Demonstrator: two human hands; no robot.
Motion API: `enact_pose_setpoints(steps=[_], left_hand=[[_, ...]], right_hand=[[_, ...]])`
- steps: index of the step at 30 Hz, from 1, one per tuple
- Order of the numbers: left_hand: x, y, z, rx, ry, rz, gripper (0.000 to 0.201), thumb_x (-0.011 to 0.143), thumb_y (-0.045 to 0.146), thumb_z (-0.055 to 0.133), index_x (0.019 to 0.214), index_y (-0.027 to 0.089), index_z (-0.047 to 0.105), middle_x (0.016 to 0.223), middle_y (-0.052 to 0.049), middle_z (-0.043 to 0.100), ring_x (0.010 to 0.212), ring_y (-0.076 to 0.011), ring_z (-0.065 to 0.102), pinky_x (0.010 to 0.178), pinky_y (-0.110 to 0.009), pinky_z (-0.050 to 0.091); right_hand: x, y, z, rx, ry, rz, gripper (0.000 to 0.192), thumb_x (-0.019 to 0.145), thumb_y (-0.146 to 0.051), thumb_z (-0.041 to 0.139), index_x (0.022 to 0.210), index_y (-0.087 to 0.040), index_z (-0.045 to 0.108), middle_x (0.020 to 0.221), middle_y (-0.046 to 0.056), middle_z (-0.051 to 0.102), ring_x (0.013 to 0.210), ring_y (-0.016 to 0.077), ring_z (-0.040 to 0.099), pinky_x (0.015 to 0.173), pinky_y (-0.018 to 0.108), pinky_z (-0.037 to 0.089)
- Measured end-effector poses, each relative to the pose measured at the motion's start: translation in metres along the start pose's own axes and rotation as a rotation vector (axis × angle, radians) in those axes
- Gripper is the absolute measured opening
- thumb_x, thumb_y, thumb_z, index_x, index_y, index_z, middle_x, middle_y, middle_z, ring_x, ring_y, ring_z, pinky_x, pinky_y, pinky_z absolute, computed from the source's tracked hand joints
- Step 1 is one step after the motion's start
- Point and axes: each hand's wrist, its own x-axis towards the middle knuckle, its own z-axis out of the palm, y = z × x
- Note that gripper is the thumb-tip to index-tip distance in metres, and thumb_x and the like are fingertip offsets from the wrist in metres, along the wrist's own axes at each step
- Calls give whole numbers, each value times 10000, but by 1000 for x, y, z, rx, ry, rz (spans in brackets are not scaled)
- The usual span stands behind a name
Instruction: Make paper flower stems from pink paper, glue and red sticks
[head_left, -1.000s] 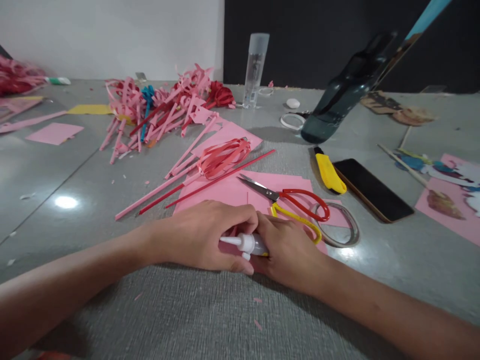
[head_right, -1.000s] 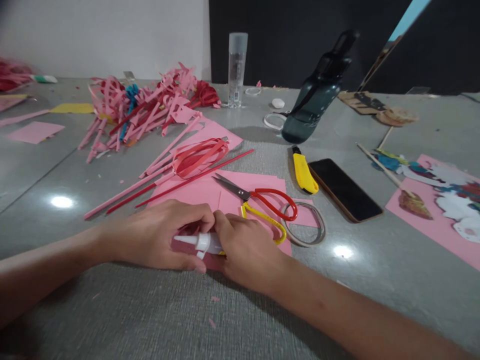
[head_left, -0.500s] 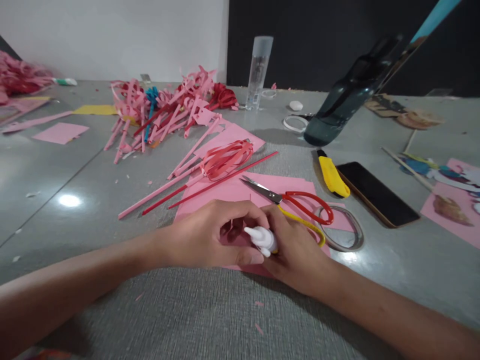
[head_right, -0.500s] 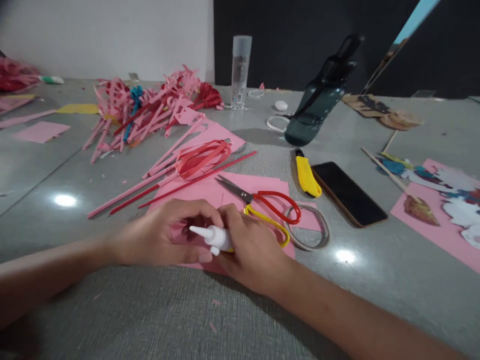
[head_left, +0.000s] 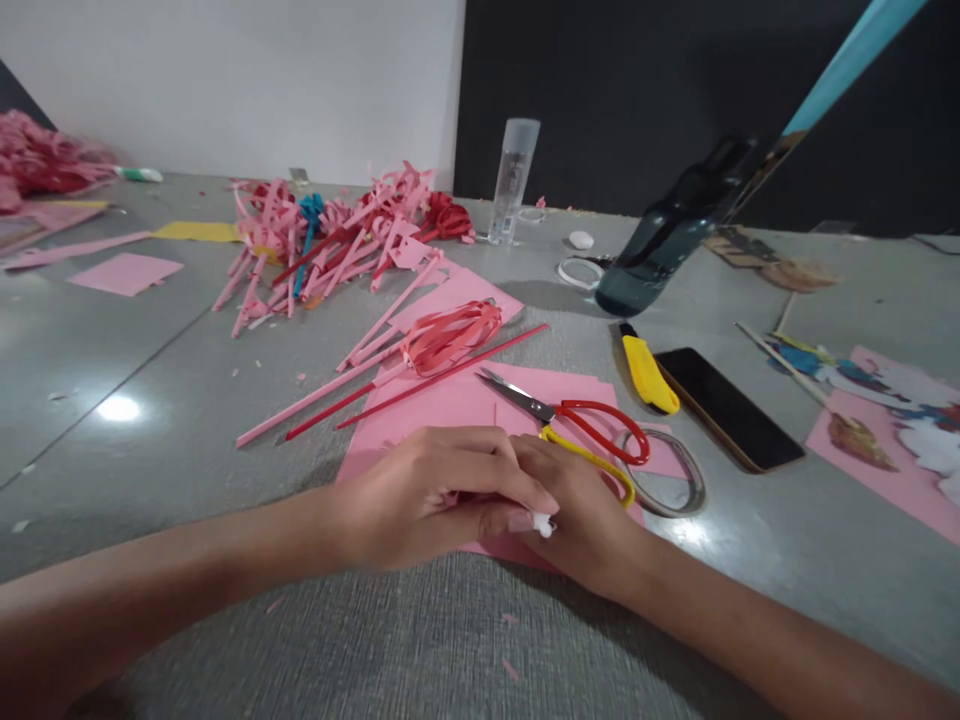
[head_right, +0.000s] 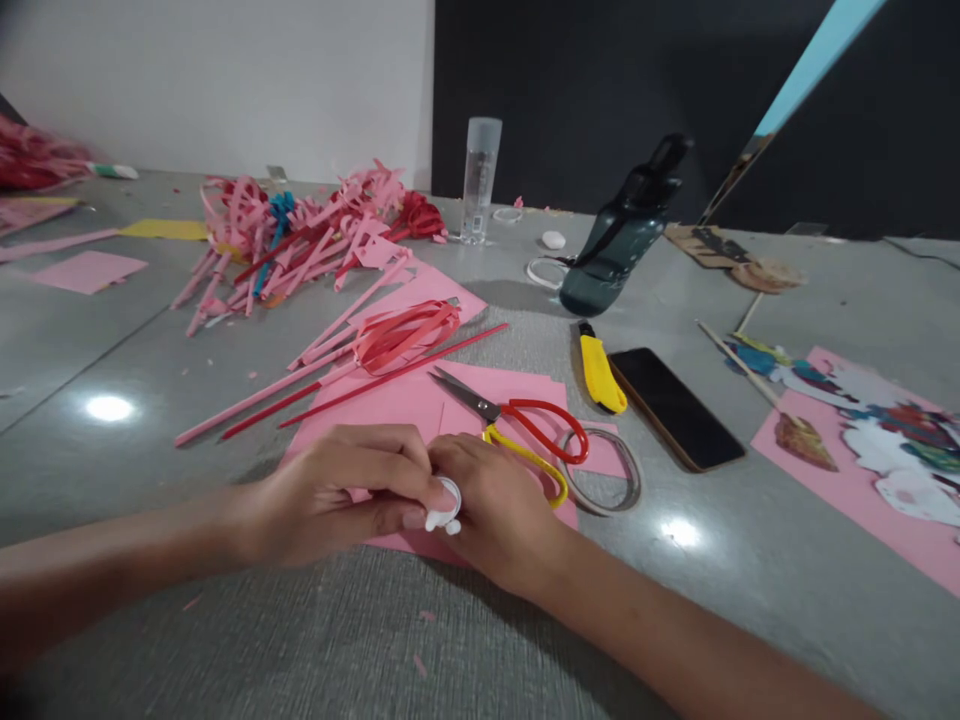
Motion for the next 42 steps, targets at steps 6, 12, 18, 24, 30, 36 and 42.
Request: enact_pose_setpoints(steps=[6, 12, 18, 24, 30, 36, 42], left_hand=[[0, -1, 2, 10, -2, -10, 154, 954, 145, 685, 1084, 159, 768, 899, -71, 721, 818, -125, 689, 772, -248, 581], [-1, -1, 2, 30, -7, -18, 149, 962, 134, 666, 1074, 163, 760, 905, -59, 697, 811, -112, 661, 756, -228, 551], [2, 4, -1, -16, -61, 30, 269, 1012, 195, 603, 1258, 177, 710, 1159, -128, 696, 1109, -190, 643, 985, -341, 542], [5, 14, 0, -356, -28, -163, 342, 1099, 258, 408, 1304, 218, 679, 1297, -126, 706, 1266, -214, 635, 1136, -417, 477], [15, 15, 13, -711, -40, -378, 300, 1086, 399, 448, 1158, 210, 669, 1183, -115, 748, 1072, -220, 732, 797, -306, 614], [28, -2, 32, -812, 295, -423, 291, 1036, 472, 544, 904, 213, 521, 1024, -61, 739, 976, -199, 723, 774, -302, 606], [33, 6, 34, -759, 415, -526, 351, 1020, 558, 520, 940, 217, 498, 1010, -59, 722, 861, -188, 708, 587, -269, 575]], right_hand=[[0, 0, -1, -5, -11, 3, 147, 830, -140, 687, 967, -192, 672, 971, 66, 739, 917, 235, 701, 812, 375, 537], [1, -3, -1, -6, -3, 20, 151, 810, -121, 697, 943, -193, 688, 945, 53, 743, 888, 218, 703, 786, 344, 525], [3, -13, -7, 71, -60, 30, 55, 848, -238, 742, 833, -206, 699, 786, -1, 703, 726, 170, 658, 641, 290, 448], [3, -32, -21, 680, -292, 294, 198, 860, -303, 723, 764, -220, 572, 674, -52, 529, 600, 109, 495, 549, 243, 398], [5, -30, -23, 1362, -702, 402, 307, 801, -434, 770, 744, -199, 581, 568, -62, 522, 489, 81, 446, 499, 226, 314], [13, -31, -14, 1436, -345, 498, 324, 784, -347, 807, 764, -221, 509, 530, -113, 399, 443, 48, 278, 458, 208, 223], [25, -43, -3, 1066, 131, 505, 530, 699, -304, 860, 1106, -279, 521, 617, -130, 402, 465, 67, 278, 437, 217, 243]])
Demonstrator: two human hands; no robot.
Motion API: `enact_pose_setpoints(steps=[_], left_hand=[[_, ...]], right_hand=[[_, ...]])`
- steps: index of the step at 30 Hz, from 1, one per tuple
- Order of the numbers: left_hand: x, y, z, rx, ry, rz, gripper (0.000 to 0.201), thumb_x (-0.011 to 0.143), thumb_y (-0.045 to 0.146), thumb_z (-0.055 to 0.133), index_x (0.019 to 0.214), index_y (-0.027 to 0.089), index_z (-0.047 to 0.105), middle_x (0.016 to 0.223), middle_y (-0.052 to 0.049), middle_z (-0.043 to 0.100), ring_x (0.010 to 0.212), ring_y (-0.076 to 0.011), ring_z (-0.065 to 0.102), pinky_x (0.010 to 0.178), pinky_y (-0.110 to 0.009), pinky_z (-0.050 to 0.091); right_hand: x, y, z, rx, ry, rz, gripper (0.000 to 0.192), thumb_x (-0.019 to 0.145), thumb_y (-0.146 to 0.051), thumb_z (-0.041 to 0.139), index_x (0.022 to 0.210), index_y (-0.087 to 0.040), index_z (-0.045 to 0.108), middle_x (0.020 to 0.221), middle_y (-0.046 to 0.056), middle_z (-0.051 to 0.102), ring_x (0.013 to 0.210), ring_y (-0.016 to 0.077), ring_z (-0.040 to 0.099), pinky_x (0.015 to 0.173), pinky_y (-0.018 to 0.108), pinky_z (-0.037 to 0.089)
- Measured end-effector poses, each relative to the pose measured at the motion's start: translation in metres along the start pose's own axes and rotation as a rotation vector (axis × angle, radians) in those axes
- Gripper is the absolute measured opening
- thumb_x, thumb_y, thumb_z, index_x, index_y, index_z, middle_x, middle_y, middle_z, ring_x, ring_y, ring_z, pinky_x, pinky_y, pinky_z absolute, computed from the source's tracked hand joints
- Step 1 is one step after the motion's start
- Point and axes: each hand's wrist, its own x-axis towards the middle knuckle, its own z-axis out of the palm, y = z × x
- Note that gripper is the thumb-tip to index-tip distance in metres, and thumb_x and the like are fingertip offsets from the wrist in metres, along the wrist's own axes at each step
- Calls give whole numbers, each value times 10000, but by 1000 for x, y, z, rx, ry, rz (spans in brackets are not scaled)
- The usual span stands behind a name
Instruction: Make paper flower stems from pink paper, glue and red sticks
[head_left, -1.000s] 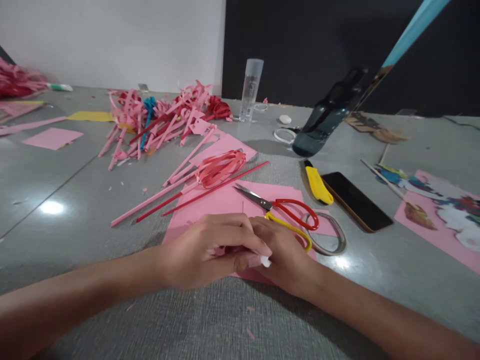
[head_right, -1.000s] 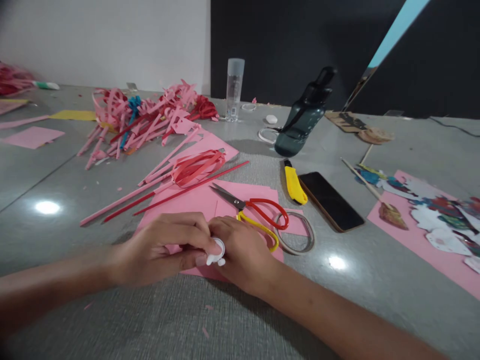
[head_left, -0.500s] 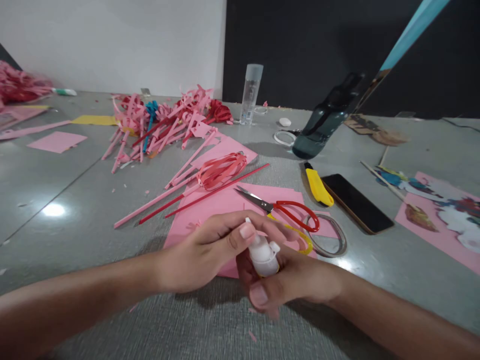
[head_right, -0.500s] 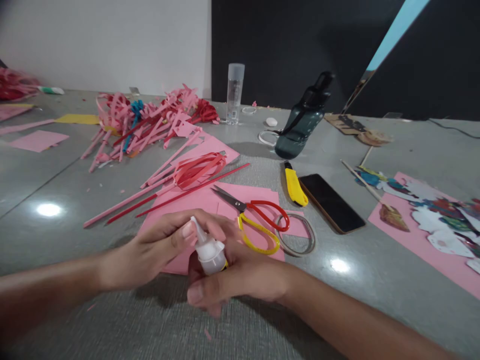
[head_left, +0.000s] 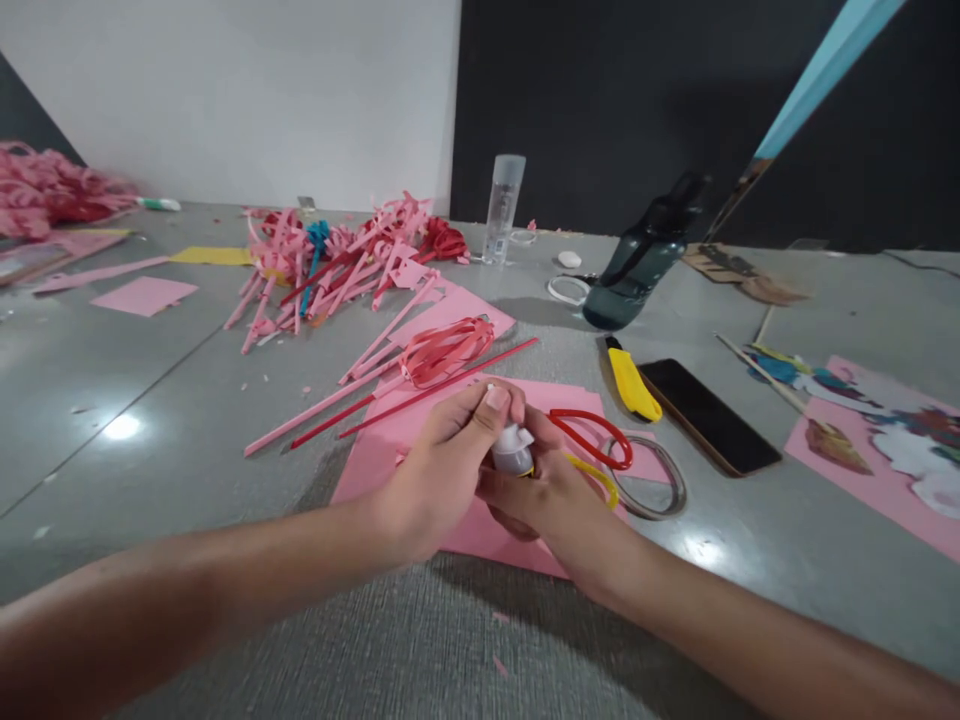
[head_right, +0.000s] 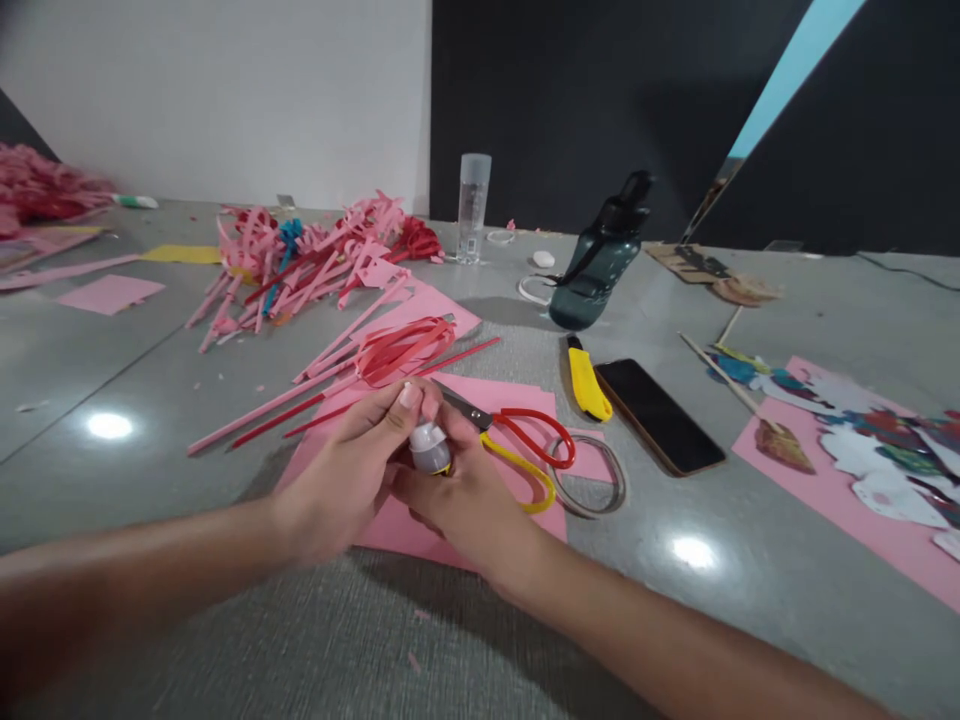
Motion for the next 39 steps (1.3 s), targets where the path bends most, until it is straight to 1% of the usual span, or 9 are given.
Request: enact_pose_setpoints(steps=[5, 9, 12, 16, 19, 24, 29, 33, 39], left_hand=[[-2, -3, -7, 46, 67, 24, 318, 1025, 520, 526, 944, 212, 532, 944, -55, 716, 841, -171, 683, 636, -268, 563], [-2, 4, -26, 164, 61, 158, 242, 1031, 385, 531, 894, 191, 577, 878, -50, 700, 825, -159, 659, 725, -286, 543], [-3, 18, -41, 434, -35, 300, 182, 1007, 355, 582, 973, 185, 635, 926, -52, 695, 832, -150, 635, 727, -278, 509], [-4, 39, -53, 937, -277, 460, 250, 906, 349, 738, 1076, 184, 657, 1084, -69, 693, 1001, -185, 636, 849, -314, 505], [-3, 50, -54, 1118, -424, 425, 351, 865, 347, 790, 1141, 183, 648, 1152, -70, 710, 1050, -194, 656, 916, -326, 506], [-6, 55, -54, 1248, -580, 320, 307, 877, 275, 765, 1157, 194, 668, 1140, -59, 730, 990, -177, 688, 838, -272, 502], [-9, 47, -54, 1269, -527, 320, 274, 794, 148, 673, 1064, 192, 661, 998, -33, 720, 861, -162, 660, 750, -263, 481], [-10, 39, -51, 1245, -517, 249, 259, 747, 138, 640, 1000, 192, 647, 912, -20, 712, 811, -169, 646, 723, -273, 469], [-15, 22, -47, 1345, -338, 202, 216, 731, 154, 579, 941, 207, 576, 811, -1, 666, 689, -174, 587, 620, -293, 381]], right_hand=[[-4, 0, 1, -156, 29, -15, 459, 709, -382, 859, 1041, -258, 569, 642, -92, 419, 532, 97, 350, 502, 252, 308], [-10, -6, -8, -182, -21, 55, 409, 766, -486, 803, 990, -228, 578, 654, -72, 439, 552, 96, 348, 505, 249, 281], [-13, -12, -17, -299, -60, 101, 352, 836, -509, 740, 901, -205, 574, 649, -56, 446, 575, 101, 361, 507, 254, 264], [-17, -15, -26, -511, -46, 5, 242, 909, -440, 670, 893, -209, 598, 684, -45, 442, 614, 113, 392, 534, 259, 288], [-19, -17, -30, -645, -69, 9, 198, 900, -399, 669, 873, -208, 620, 705, -27, 491, 636, 130, 441, 546, 267, 322], [-22, -20, -30, -666, -100, 143, 256, 860, -444, 734, 872, -205, 643, 717, -14, 558, 644, 140, 492, 530, 262, 345], [-19, -16, -31, -390, -274, 265, 388, 939, -591, 639, 895, -207, 611, 620, -44, 535, 533, 99, 433, 496, 239, 325], [-17, -6, -36, -371, -263, 315, 423, 942, -626, 616, 920, -204, 642, 647, -31, 572, 539, 96, 464, 480, 225, 317], [-14, 6, -36, -337, -248, 318, 392, 932, -591, 638, 883, -203, 649, 701, -24, 547, 555, 92, 435, 480, 230, 305]])
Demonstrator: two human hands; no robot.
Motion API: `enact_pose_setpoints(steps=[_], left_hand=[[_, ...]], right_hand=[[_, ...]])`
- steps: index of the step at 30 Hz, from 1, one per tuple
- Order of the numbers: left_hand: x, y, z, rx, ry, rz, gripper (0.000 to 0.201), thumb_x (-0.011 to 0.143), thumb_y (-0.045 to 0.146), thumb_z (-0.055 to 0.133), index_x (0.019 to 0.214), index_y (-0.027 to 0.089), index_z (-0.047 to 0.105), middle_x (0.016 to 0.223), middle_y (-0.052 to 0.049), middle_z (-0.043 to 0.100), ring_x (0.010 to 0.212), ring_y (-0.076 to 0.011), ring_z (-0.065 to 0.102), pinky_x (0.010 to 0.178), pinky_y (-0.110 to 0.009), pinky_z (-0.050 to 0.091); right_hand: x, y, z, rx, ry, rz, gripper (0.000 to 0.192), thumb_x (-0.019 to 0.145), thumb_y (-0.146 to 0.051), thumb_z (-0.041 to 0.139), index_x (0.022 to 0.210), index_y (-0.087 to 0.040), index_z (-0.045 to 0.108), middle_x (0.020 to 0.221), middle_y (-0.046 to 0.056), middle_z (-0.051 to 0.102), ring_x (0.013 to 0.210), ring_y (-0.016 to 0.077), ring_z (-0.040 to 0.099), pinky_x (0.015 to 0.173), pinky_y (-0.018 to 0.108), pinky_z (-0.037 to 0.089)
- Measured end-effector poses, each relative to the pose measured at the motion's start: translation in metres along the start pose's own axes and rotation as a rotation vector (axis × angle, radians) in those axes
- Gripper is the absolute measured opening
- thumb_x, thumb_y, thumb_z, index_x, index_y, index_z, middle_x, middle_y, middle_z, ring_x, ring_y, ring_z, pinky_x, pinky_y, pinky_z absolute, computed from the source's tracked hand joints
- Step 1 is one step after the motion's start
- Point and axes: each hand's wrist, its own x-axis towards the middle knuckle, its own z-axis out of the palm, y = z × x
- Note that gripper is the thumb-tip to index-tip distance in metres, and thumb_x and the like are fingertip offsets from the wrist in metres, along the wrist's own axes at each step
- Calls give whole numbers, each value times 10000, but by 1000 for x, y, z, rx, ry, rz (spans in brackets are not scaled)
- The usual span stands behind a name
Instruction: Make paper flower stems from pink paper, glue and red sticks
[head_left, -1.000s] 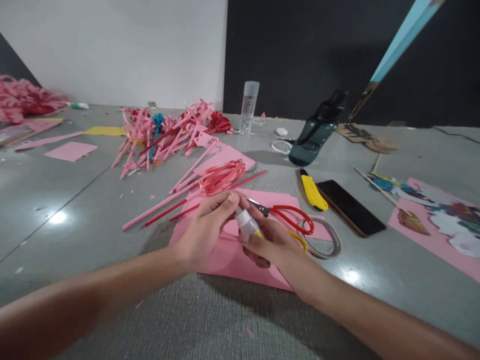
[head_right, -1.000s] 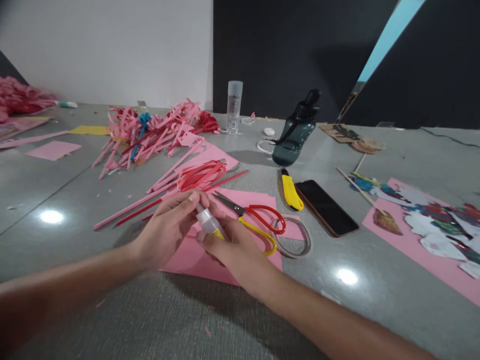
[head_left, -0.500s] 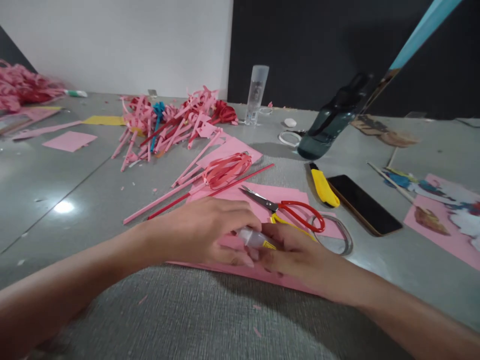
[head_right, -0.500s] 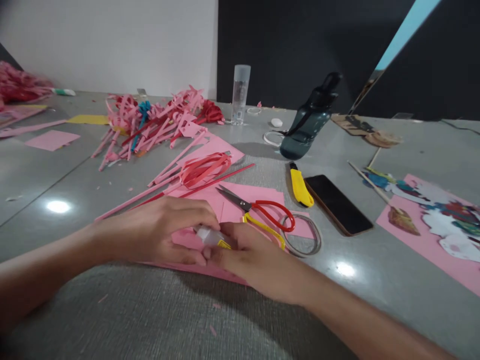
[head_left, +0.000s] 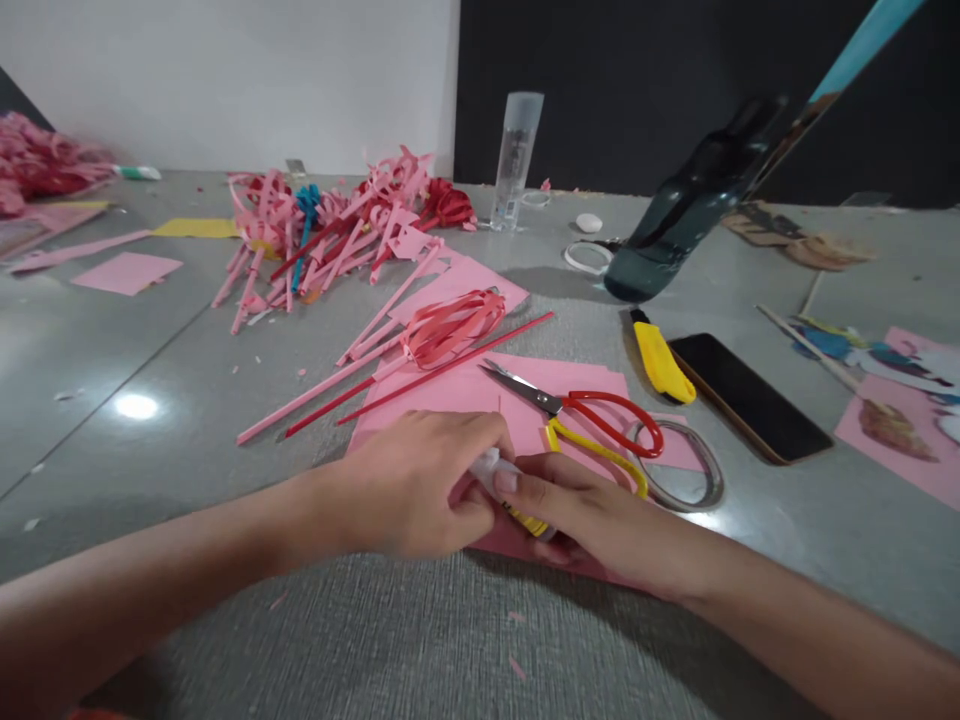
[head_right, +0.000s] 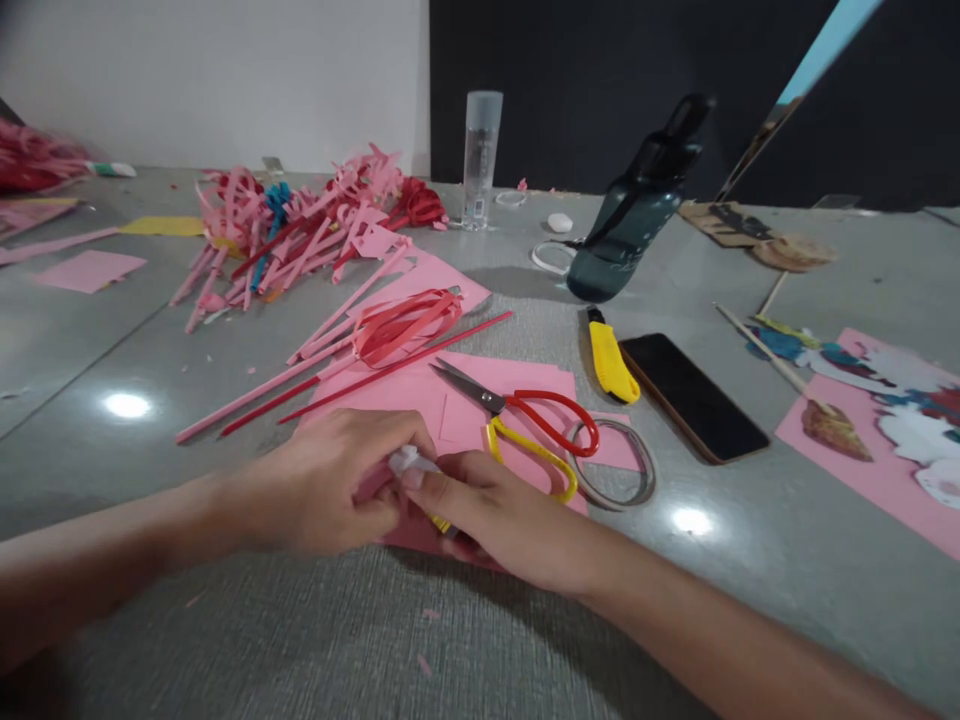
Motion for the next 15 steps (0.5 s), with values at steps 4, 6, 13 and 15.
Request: enact_pose_setpoints(steps=[4, 6, 13, 15], left_hand=[[1, 0, 3, 131, 19, 111, 184, 731, 151, 538, 910, 195, 546, 773, -43, 636, 643, -206, 544, 583, -335, 323], [2, 0, 1, 180, 11, 138, 182, 745, 134, 519, 917, 183, 556, 774, -63, 639, 664, -227, 562, 607, -354, 331], [1, 3, -5, 241, -30, 115, 239, 724, 162, 541, 960, 184, 570, 779, -31, 655, 687, -218, 571, 689, -356, 374], [-1, 2, -3, 245, -25, 93, 211, 731, 190, 552, 941, 195, 553, 778, -15, 652, 697, -212, 579, 688, -348, 376]], right_hand=[[1, -3, 5, 80, 52, 58, 357, 868, -530, 749, 961, -202, 641, 788, -22, 539, 627, 91, 466, 527, 216, 339], [2, -4, 6, 128, 17, 41, 351, 861, -516, 761, 920, -194, 633, 773, -31, 513, 611, 81, 425, 526, 215, 320], [4, -2, -1, 337, -138, -17, 400, 905, -530, 716, 780, -179, 569, 653, -64, 422, 548, 62, 316, 495, 227, 222], [4, -4, -1, 344, -202, -62, 451, 945, -554, 654, 733, -167, 563, 631, -56, 424, 545, 63, 310, 489, 233, 211]])
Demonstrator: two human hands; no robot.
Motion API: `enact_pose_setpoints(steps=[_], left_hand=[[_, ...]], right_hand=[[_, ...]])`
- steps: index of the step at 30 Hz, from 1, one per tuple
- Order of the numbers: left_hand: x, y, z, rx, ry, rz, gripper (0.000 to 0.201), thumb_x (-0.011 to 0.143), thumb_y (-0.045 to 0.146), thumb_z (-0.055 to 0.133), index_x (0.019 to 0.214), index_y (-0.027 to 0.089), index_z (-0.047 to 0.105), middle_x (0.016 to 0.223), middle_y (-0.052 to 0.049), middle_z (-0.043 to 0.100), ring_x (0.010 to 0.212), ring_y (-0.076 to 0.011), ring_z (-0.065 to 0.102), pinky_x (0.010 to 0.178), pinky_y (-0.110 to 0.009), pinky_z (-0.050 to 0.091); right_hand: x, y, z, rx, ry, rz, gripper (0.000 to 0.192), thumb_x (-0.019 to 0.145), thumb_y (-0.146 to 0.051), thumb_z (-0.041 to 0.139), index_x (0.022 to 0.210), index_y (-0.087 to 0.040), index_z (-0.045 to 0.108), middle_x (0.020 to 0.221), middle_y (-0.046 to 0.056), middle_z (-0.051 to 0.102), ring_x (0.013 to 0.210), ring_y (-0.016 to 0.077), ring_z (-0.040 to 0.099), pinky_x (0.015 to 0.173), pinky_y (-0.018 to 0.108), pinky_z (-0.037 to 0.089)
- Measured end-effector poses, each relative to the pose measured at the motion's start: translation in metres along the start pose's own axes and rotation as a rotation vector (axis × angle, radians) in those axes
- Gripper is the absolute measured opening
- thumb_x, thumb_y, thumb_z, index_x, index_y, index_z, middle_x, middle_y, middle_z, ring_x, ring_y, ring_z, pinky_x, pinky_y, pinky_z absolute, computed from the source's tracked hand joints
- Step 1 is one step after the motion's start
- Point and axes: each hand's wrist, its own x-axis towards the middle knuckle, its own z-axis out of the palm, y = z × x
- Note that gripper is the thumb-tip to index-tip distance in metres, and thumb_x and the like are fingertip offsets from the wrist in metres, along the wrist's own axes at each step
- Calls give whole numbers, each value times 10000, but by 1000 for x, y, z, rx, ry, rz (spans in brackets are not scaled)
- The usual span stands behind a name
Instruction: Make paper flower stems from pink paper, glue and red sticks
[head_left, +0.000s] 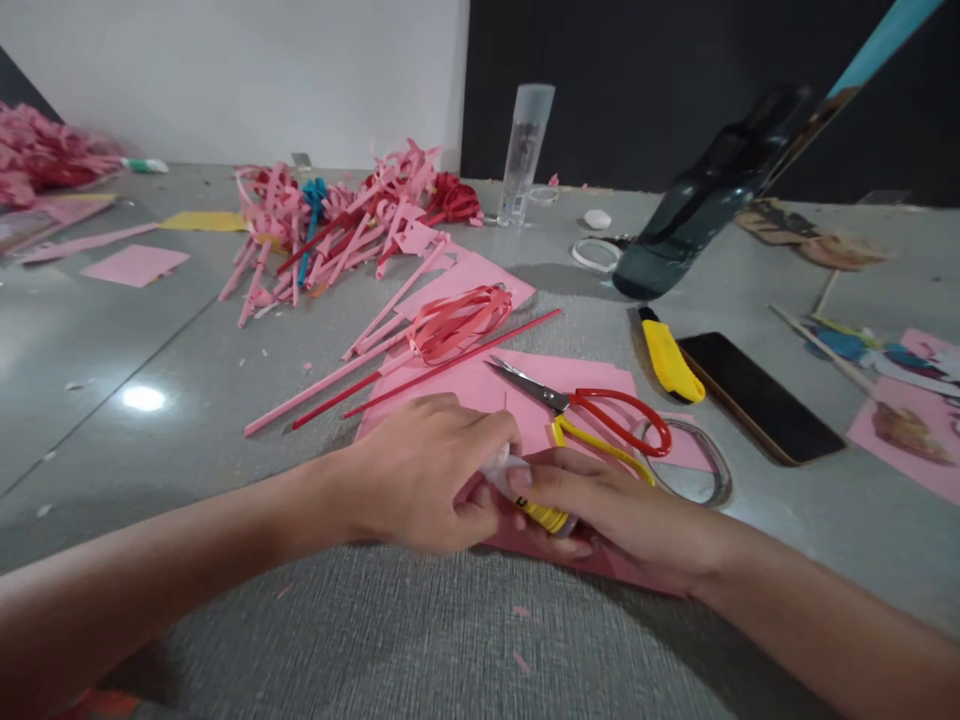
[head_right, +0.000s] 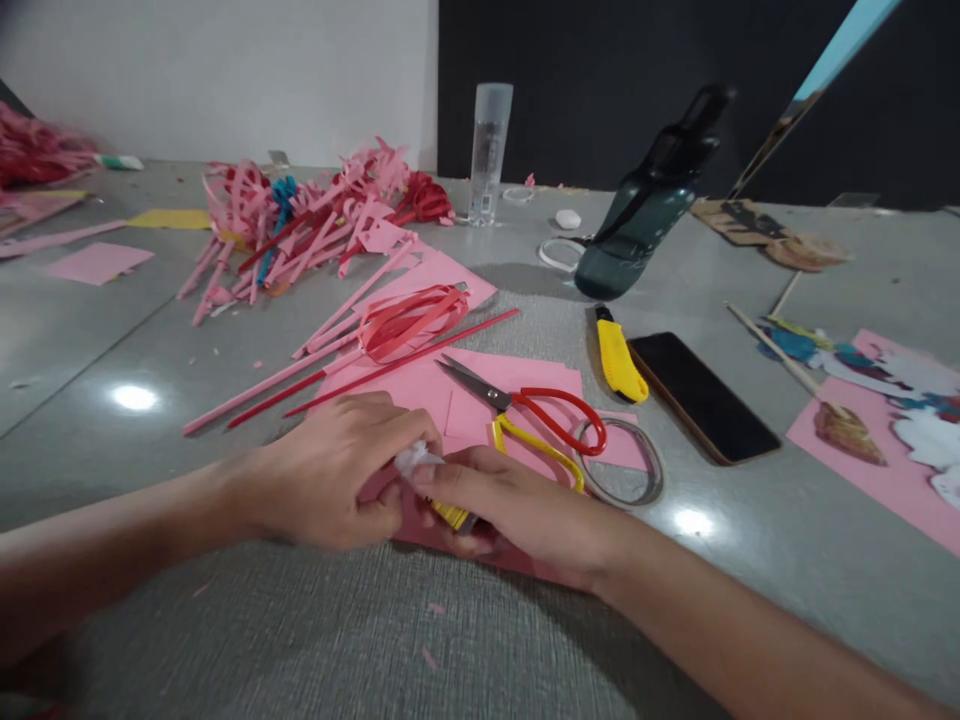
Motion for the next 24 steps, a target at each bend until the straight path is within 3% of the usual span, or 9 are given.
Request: enact_pose_setpoints(steps=[8, 15, 24], left_hand=[[1, -2, 9, 77, 49, 28, 240, 737, 191, 550, 977, 203, 538, 771, 3, 661, 703, -204, 606, 697, -347, 375], [0, -2, 14, 251, 120, 105, 206, 754, 239, 496, 927, 168, 582, 763, -38, 659, 670, -236, 626, 658, -396, 364], [1, -3, 12, 447, 160, 154, 147, 757, 194, 479, 881, 178, 556, 728, -48, 654, 635, -245, 628, 634, -402, 374]], right_hand=[[1, -6, 6, 85, -34, -28, 417, 928, -515, 701, 762, -150, 589, 673, -47, 479, 538, 53, 320, 484, 241, 191], [-1, 0, -2, 153, -86, -3, 378, 1012, -427, 598, 791, -125, 647, 575, -62, 452, 490, 53, 302, 476, 239, 173], [-1, 2, -2, 56, -67, -36, 382, 1031, -437, 570, 776, -153, 587, 590, -69, 409, 522, 64, 314, 505, 236, 219]])
